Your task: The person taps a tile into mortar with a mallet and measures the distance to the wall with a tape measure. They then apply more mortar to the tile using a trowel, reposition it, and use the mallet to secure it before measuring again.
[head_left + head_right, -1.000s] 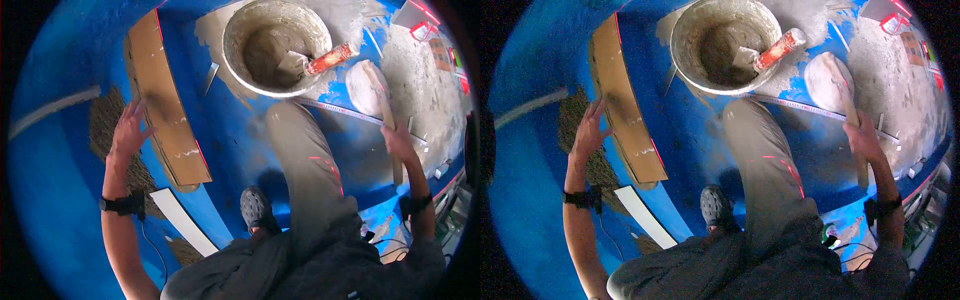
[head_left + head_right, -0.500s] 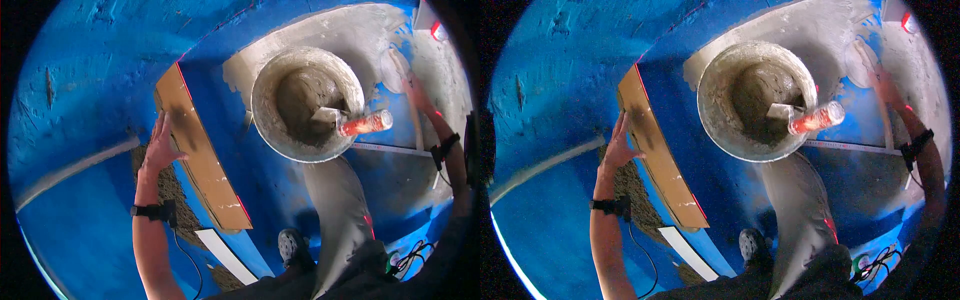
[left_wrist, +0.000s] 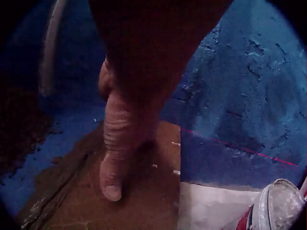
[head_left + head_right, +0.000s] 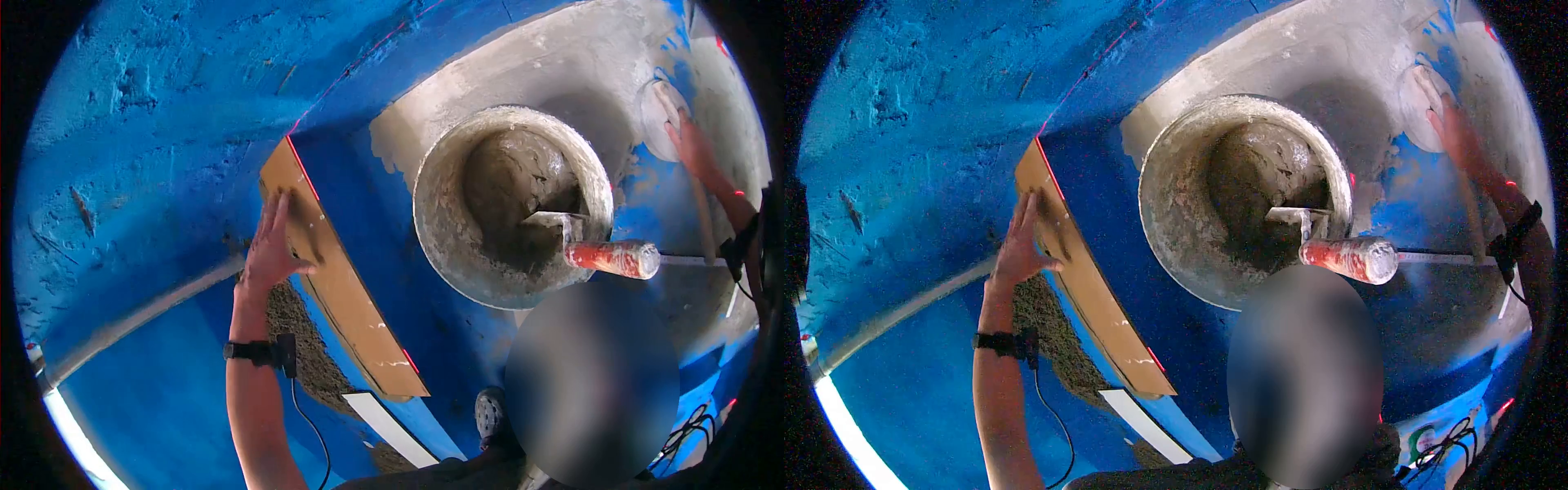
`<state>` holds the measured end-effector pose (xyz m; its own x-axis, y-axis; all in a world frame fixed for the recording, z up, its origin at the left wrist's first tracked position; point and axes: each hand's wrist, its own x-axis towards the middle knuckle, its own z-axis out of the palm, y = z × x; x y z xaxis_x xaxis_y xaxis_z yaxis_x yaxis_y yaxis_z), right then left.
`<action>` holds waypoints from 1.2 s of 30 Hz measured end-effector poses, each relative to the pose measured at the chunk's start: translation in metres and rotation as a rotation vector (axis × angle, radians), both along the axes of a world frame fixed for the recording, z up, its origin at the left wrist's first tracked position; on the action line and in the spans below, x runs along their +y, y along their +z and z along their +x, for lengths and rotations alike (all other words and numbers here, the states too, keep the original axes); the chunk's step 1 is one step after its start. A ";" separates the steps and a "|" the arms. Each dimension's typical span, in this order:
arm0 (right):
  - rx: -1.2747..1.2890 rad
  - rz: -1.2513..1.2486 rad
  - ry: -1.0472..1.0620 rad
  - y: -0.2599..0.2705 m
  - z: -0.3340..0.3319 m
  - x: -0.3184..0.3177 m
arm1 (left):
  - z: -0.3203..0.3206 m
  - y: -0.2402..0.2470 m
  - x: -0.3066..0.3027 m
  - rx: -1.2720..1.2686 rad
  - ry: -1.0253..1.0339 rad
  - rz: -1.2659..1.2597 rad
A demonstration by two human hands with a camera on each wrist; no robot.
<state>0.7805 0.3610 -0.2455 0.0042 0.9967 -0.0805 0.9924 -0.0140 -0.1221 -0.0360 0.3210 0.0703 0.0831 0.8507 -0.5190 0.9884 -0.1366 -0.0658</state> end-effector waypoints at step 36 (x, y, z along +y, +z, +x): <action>-0.085 0.002 0.020 0.001 0.003 0.001 | -0.037 -0.027 -0.004 -0.014 0.098 -0.023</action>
